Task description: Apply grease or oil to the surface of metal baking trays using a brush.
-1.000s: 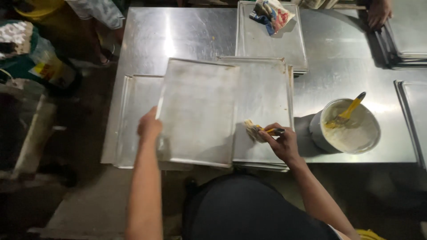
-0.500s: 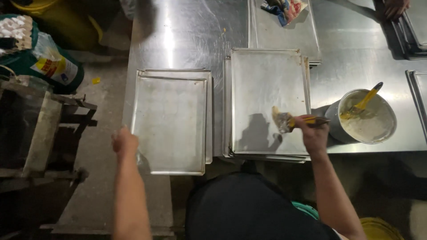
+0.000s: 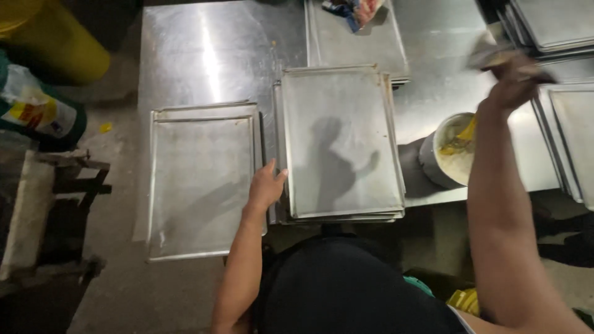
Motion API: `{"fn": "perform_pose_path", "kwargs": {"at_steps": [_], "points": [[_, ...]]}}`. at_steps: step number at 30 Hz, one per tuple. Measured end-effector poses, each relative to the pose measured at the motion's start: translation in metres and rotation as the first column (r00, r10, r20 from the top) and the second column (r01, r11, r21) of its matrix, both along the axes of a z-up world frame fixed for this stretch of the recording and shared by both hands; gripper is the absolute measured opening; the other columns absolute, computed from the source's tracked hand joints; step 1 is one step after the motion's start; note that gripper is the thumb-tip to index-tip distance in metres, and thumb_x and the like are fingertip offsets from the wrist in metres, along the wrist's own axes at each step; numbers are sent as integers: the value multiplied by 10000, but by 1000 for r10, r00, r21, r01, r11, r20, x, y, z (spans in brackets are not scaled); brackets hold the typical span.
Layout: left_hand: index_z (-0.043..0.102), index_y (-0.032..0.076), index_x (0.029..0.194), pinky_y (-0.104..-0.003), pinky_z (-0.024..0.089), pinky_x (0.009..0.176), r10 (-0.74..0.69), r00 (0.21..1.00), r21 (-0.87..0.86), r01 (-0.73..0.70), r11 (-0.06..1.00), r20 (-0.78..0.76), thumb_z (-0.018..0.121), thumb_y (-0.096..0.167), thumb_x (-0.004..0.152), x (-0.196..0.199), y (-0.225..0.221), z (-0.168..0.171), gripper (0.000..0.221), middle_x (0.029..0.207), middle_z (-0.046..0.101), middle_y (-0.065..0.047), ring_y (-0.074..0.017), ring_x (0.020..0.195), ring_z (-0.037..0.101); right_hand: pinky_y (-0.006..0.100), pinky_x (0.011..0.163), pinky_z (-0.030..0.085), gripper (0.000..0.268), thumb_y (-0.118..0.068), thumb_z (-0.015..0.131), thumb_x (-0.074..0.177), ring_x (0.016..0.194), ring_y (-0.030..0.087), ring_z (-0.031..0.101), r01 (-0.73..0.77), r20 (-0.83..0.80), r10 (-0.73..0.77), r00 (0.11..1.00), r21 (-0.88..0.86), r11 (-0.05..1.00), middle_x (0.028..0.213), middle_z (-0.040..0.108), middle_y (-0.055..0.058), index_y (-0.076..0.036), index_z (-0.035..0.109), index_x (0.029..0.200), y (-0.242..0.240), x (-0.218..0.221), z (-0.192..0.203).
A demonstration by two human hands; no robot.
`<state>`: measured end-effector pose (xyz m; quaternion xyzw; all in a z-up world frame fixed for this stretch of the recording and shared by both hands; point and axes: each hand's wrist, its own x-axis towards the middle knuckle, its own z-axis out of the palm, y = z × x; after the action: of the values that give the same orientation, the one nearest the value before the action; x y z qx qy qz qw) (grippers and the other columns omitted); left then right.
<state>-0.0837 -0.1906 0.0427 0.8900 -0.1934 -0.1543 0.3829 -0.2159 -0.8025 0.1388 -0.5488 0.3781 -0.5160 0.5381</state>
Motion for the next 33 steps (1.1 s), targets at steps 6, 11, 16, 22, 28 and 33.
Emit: {"fn": "perform_pose_path", "kwargs": {"at_steps": [6, 11, 16, 22, 28, 33], "points": [[372, -65, 1514, -495, 402, 1115, 76, 996, -53, -78, 996, -43, 662, 479, 948, -11, -25, -28, 838, 1442, 487, -363, -488, 1348, 477, 419, 1103, 603, 379, -318, 627, 1113, 1243, 274, 677, -354, 190, 388, 902, -189, 916, 1354, 629, 154, -8, 591, 1327, -37, -20, -52], [308, -106, 1524, -500, 400, 1127, 43, 991, -28, -47, 999, -129, 632, 530, 965, -19, -40, -21, 907, 1461, 444, -387, -504, 1369, 455, 408, 1057, 557, 214, -217, 692, 1053, 1116, 242, 695, -698, 85, 698, 711, 199, 688, 1198, 683, 109, -79, 637, 1207, 125, -26, -95], [261, -68, 1546, -532, 405, 1093, 45, 992, 126, -30, 992, -119, 612, 540, 952, -27, -46, -1, 920, 1464, 386, -419, -533, 1347, 430, 333, 757, 619, 199, -138, 831, 944, 819, 199, 718, -633, 139, 617, 774, 157, 758, 915, 717, 79, -13, 689, 1005, 235, -7, -78], [480, 89, 1524, -565, 497, 972, 187, 978, 146, -173, 974, -89, 505, 407, 1044, -28, -39, 6, 576, 1391, 632, -211, -443, 1236, 605, 260, 795, 576, 259, -224, 828, 940, 876, 125, 693, -623, -57, 642, 764, 194, 758, 958, 712, 38, -39, 670, 1030, 248, -30, -29], [724, 192, 1260, -526, 539, 872, 239, 971, 170, -240, 956, 25, 722, 285, 906, -20, -28, 22, 366, 1143, 709, -211, -421, 1064, 666, 303, 866, 597, 319, -301, 845, 1032, 969, 170, 688, -254, -318, 169, 933, -250, 934, 1064, 699, 43, -62, 656, 1128, 154, -95, -9], [753, 210, 1221, -515, 547, 875, 214, 975, 210, -197, 958, -61, 710, 249, 934, -8, -27, 23, 293, 1129, 744, -152, -400, 1053, 685, 326, 835, 626, 298, -252, 821, 1032, 949, 212, 742, -111, -474, -83, 877, -367, 923, 1045, 745, 104, 13, 695, 1080, 90, -140, -25]]}}
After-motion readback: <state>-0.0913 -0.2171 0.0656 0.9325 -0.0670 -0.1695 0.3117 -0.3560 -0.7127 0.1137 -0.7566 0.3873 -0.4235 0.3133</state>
